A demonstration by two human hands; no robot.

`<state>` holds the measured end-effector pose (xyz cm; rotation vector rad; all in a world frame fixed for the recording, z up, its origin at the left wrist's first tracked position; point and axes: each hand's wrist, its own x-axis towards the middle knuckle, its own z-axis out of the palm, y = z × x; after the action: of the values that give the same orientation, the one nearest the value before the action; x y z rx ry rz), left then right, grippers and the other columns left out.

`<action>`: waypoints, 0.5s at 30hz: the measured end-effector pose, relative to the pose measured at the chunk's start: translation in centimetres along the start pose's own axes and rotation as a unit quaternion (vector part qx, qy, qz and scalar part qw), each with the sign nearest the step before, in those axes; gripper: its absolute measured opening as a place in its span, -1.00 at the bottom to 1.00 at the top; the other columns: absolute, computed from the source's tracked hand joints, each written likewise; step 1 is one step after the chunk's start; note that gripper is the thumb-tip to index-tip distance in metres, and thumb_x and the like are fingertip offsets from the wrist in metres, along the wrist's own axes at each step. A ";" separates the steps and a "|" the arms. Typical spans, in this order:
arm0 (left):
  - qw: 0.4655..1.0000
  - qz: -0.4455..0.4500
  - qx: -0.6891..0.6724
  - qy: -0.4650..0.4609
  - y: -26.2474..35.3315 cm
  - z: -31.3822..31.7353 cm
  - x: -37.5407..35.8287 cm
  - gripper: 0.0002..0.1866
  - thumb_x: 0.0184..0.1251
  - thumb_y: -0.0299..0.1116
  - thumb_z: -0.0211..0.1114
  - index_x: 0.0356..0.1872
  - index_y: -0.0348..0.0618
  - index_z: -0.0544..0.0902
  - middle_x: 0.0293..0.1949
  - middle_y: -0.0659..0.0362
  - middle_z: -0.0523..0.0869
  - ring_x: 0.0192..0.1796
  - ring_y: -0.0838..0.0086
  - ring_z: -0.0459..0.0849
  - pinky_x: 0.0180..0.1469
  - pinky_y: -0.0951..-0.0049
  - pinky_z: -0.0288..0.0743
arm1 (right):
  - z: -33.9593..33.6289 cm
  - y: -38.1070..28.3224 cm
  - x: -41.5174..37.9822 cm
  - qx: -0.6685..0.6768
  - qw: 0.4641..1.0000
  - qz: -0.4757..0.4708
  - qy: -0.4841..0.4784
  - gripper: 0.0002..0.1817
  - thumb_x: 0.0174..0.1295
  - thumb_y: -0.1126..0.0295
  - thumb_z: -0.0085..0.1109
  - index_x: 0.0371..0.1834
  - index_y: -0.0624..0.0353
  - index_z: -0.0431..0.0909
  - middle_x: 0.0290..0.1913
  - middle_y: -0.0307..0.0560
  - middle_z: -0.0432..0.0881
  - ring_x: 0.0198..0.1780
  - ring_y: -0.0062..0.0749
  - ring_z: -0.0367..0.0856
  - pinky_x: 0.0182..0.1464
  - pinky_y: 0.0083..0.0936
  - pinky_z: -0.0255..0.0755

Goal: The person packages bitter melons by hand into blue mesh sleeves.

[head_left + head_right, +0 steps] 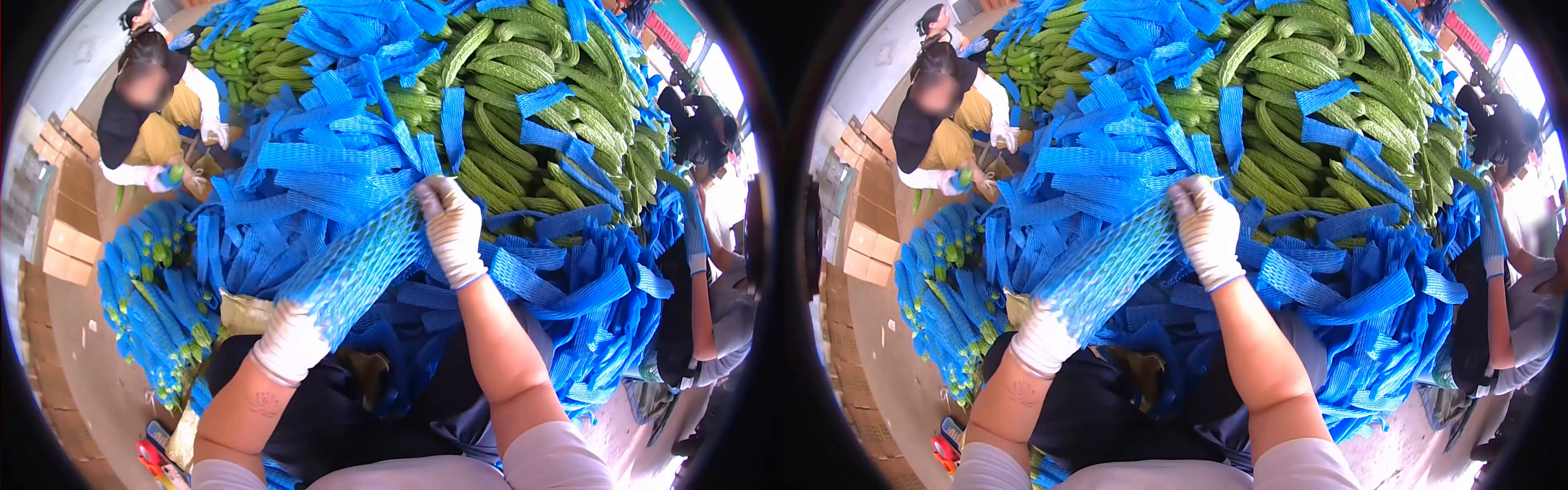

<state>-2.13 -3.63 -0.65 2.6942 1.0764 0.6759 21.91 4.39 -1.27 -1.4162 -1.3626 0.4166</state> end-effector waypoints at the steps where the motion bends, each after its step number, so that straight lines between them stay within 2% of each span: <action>1: 0.994 -0.042 -0.092 0.031 0.6 -0.8 -0.2 -0.62 0.30 -0.42 0.24 0.14 -0.25 0.52 0.06 -0.01 0.63 0.06 0.23 0.64 0.15 0.33 0.48 | -0.4 0.7 0.4 0.002 1.000 0.021 0.017 -0.90 0.25 0.33 0.27 -0.27 0.08 0.63 -0.50 -0.05 0.63 -0.50 -0.36 0.58 -0.36 -0.46 0.45; 2: 0.978 -0.084 -0.183 0.062 1.1 -1.6 -0.4 -0.60 0.25 -0.42 0.28 0.12 -0.25 0.53 0.02 -0.04 0.64 0.02 0.19 0.66 0.11 0.32 0.51 | -0.9 1.1 0.8 -0.001 0.999 0.022 0.047 -0.90 0.24 0.32 0.27 -0.29 0.08 0.63 -0.54 -0.06 0.61 -0.53 -0.38 0.54 -0.36 -0.47 0.44; 3: 0.950 -0.124 -0.271 0.092 1.8 -2.5 -0.4 -0.58 0.20 -0.41 0.33 0.10 -0.25 0.54 -0.03 -0.07 0.65 -0.03 0.15 0.68 0.07 0.31 0.54 | -1.1 2.4 1.1 0.001 0.998 0.043 0.051 -0.86 0.25 0.32 0.27 -0.24 0.12 0.62 -0.45 -0.07 0.63 -0.46 -0.40 0.56 -0.33 -0.47 0.44; 4: 0.949 -0.159 -0.263 0.074 2.7 -3.5 0.0 -0.59 0.21 -0.45 0.32 0.10 -0.24 0.52 -0.09 0.03 0.65 -0.09 0.28 0.68 -0.01 0.38 0.54 | -1.5 2.5 1.0 -0.022 0.997 0.038 0.058 -0.77 0.26 0.28 0.27 -0.14 0.17 0.58 -0.33 -0.05 0.64 -0.37 -0.38 0.58 -0.27 -0.48 0.45; 5: 0.949 -0.157 -0.262 0.074 3.2 -3.7 0.4 -0.59 0.21 -0.45 0.32 0.10 -0.24 0.52 -0.09 0.03 0.65 -0.09 0.28 0.68 -0.01 0.38 0.54 | -1.6 2.3 0.9 -0.043 0.996 0.033 0.065 -0.68 0.27 0.23 0.27 -0.04 0.21 0.55 -0.22 -0.04 0.65 -0.29 -0.37 0.60 -0.20 -0.48 0.47; 6: 0.854 -0.261 -0.441 0.093 3.7 -3.7 1.0 -0.57 0.21 -0.46 0.34 0.12 -0.23 0.51 -0.08 0.09 0.64 -0.09 0.38 0.65 -0.01 0.41 0.53 | -1.5 1.7 0.5 -0.042 0.997 0.031 0.065 -0.68 0.27 0.23 0.27 -0.04 0.21 0.55 -0.22 -0.04 0.65 -0.29 -0.37 0.60 -0.20 -0.48 0.47; 7: 0.714 -0.350 -0.597 0.107 4.2 -3.9 1.6 -0.55 0.21 -0.47 0.35 0.14 -0.23 0.49 -0.07 0.15 0.63 -0.09 0.47 0.62 0.00 0.44 0.51 | -1.1 0.8 -0.3 0.035 0.996 0.061 0.063 -0.58 0.28 0.18 0.26 0.04 0.26 0.49 -0.11 -0.03 0.62 -0.19 -0.34 0.60 -0.12 -0.48 0.47; 8: 0.681 -0.354 -0.629 0.125 5.3 -4.4 2.4 -0.51 0.22 -0.48 0.35 0.20 -0.22 0.45 -0.05 0.24 0.59 -0.04 0.57 0.54 0.03 0.50 0.46 | -1.0 0.1 -1.2 0.111 0.988 0.092 0.058 -0.49 0.28 0.13 0.26 0.13 0.30 0.43 0.00 -0.02 0.59 -0.10 -0.31 0.59 -0.04 -0.48 0.47; 9: 0.747 -0.315 -0.575 0.106 5.2 -3.9 2.0 -0.47 0.25 -0.51 0.32 0.26 -0.23 0.40 0.02 0.23 0.56 0.03 0.58 0.51 0.10 0.48 0.43 | -1.2 -0.3 -2.0 0.298 0.930 0.205 -0.068 -0.39 0.26 0.04 0.27 0.19 0.28 0.40 0.07 0.02 0.56 -0.02 -0.27 0.58 0.07 -0.43 0.46; 10: 0.775 -0.268 -0.567 0.079 5.3 -3.4 1.6 -0.45 0.26 -0.53 0.31 0.28 -0.24 0.37 0.05 0.23 0.54 0.05 0.57 0.51 0.13 0.48 0.42 | -0.6 -1.1 -2.9 0.483 0.815 0.286 -0.141 -0.41 0.25 0.03 0.27 0.16 0.25 0.42 0.02 0.01 0.59 -0.05 -0.30 0.60 0.04 -0.41 0.48; 11: 0.800 -0.220 -0.556 0.052 5.5 -3.4 1.5 -0.43 0.28 -0.55 0.30 0.31 -0.24 0.34 0.09 0.22 0.52 0.07 0.56 0.51 0.15 0.47 0.41 | 0.0 -1.8 -3.8 0.638 0.652 0.352 -0.207 -0.43 0.23 0.03 0.28 0.14 0.22 0.44 -0.02 0.00 0.61 -0.07 -0.32 0.61 0.02 -0.39 0.50; 12: 0.701 -0.211 -0.681 -0.014 5.4 -4.0 1.6 -0.45 0.27 -0.60 0.29 0.29 -0.26 0.38 0.19 0.17 0.46 0.12 0.54 0.52 0.17 0.46 0.43 | 0.0 -1.5 -4.3 0.617 0.656 0.376 -0.219 -0.41 0.22 0.01 0.28 0.14 0.22 0.45 -0.06 0.00 0.63 -0.11 -0.29 0.63 -0.01 -0.36 0.53; 13: 0.773 -0.237 -0.573 -0.129 4.8 -6.5 1.6 -0.67 0.36 -0.49 0.24 0.12 -0.30 0.54 0.08 0.10 0.59 0.00 0.52 0.62 0.03 0.49 0.53 | -0.2 -1.2 -4.5 0.595 0.657 0.400 -0.232 -0.40 0.21 -0.02 0.28 0.14 0.22 0.46 -0.09 -0.01 0.64 -0.14 -0.27 0.65 -0.04 -0.32 0.57; 14: 0.755 -0.241 -0.599 -0.114 3.8 -7.7 1.7 -0.75 0.40 -0.41 0.19 0.01 -0.32 0.59 -0.04 0.09 0.65 -0.10 0.52 0.65 -0.06 0.51 0.56 | -1.1 -1.6 -4.1 0.599 0.629 0.410 -0.279 -0.45 0.20 0.00 0.28 0.07 0.22 0.51 -0.14 -0.04 0.66 -0.21 -0.29 0.66 -0.14 -0.36 0.59; 15: 0.737 -0.245 -0.623 -0.097 3.3 -8.4 1.6 -0.75 0.45 -0.33 0.15 -0.09 -0.33 0.64 -0.16 0.07 0.71 -0.19 0.52 0.68 -0.15 0.53 0.58 | -1.5 -2.6 -4.1 0.530 0.721 0.354 -0.273 -0.43 0.19 0.01 0.30 0.10 0.22 0.47 -0.14 -0.06 0.64 -0.27 -0.33 0.65 -0.23 -0.37 0.59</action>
<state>-2.95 -5.08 8.39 1.2134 0.7477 0.6297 20.70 -0.42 -0.25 -0.7296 -0.6228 1.9034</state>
